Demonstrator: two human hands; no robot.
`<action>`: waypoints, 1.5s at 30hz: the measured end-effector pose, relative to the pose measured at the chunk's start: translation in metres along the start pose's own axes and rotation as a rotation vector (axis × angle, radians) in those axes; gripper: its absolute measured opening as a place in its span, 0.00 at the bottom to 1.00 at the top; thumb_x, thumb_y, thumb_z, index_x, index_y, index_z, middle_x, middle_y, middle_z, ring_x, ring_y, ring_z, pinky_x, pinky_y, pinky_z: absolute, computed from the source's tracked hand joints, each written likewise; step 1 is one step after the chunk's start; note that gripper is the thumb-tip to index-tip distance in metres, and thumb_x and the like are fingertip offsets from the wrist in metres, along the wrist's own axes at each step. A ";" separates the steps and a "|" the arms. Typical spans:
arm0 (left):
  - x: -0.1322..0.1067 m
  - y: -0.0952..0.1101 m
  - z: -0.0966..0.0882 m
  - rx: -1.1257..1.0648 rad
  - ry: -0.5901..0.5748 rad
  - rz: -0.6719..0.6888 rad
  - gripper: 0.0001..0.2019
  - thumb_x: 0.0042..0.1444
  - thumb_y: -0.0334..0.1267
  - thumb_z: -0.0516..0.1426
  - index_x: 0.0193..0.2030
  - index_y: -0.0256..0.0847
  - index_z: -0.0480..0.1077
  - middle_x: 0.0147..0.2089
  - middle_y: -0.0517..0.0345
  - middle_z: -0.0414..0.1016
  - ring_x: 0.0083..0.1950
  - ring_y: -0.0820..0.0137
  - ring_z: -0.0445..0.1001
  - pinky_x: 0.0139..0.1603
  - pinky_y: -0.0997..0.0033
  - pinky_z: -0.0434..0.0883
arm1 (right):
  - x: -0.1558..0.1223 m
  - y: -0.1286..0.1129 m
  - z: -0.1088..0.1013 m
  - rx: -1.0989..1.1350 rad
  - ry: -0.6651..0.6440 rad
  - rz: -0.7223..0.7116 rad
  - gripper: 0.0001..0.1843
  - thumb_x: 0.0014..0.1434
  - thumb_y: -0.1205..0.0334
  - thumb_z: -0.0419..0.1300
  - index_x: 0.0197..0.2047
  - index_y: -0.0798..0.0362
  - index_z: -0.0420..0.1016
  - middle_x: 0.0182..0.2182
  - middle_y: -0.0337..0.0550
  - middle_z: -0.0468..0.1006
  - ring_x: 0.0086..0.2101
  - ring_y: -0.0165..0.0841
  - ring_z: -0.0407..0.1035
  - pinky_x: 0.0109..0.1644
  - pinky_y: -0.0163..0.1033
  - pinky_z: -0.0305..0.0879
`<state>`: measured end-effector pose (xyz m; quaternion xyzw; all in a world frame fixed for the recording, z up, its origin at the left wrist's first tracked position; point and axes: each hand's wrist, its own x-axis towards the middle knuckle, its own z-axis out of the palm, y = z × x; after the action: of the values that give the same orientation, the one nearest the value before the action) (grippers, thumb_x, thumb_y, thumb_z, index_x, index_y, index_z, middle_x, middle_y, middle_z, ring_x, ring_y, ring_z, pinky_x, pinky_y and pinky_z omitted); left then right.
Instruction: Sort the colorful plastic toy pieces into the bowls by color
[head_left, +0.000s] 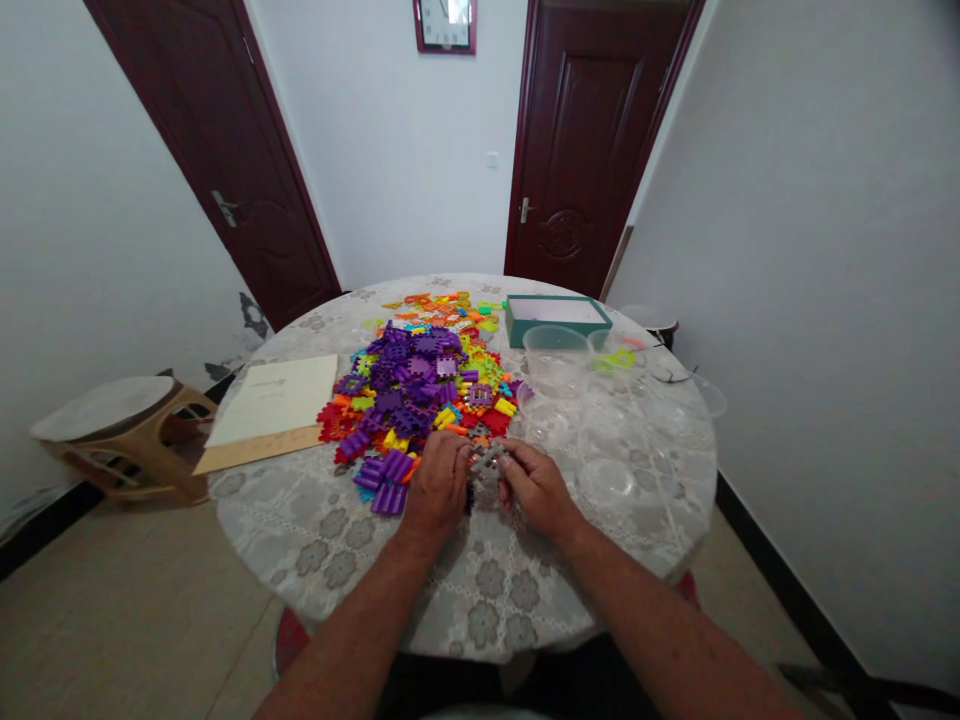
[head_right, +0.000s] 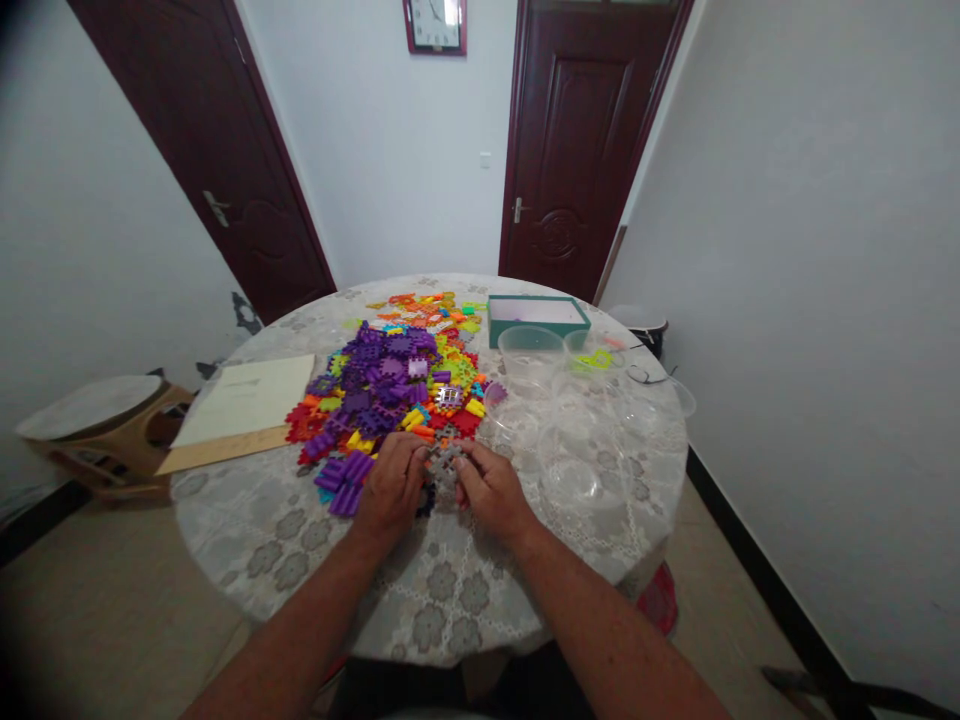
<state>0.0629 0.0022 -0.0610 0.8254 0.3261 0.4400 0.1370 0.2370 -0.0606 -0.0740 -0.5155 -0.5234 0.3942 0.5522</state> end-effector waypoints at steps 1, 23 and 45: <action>-0.001 0.000 0.000 -0.027 -0.007 -0.006 0.12 0.76 0.37 0.46 0.47 0.43 0.70 0.45 0.52 0.75 0.51 0.63 0.74 0.58 0.58 0.74 | 0.000 0.000 0.001 -0.018 -0.023 0.000 0.21 0.70 0.50 0.57 0.59 0.50 0.78 0.22 0.34 0.75 0.21 0.32 0.69 0.28 0.37 0.68; -0.012 -0.011 -0.044 -0.127 0.444 -0.238 0.10 0.72 0.38 0.52 0.49 0.42 0.75 0.47 0.53 0.78 0.47 0.65 0.78 0.51 0.62 0.75 | 0.052 -0.061 -0.094 -1.348 0.382 -0.155 0.19 0.69 0.65 0.54 0.57 0.59 0.79 0.48 0.59 0.83 0.46 0.47 0.77 0.51 0.47 0.71; -0.040 -0.006 -0.059 0.420 -0.106 0.054 0.12 0.68 0.29 0.55 0.54 0.40 0.76 0.50 0.47 0.79 0.52 0.57 0.74 0.56 0.54 0.75 | 0.019 -0.026 0.018 -1.245 -0.232 -0.125 0.21 0.72 0.66 0.54 0.65 0.52 0.72 0.64 0.55 0.73 0.54 0.42 0.76 0.53 0.42 0.73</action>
<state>-0.0037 -0.0232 -0.0553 0.8661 0.3809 0.3221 -0.0327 0.2189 -0.0433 -0.0468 -0.6624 -0.7399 0.0366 0.1110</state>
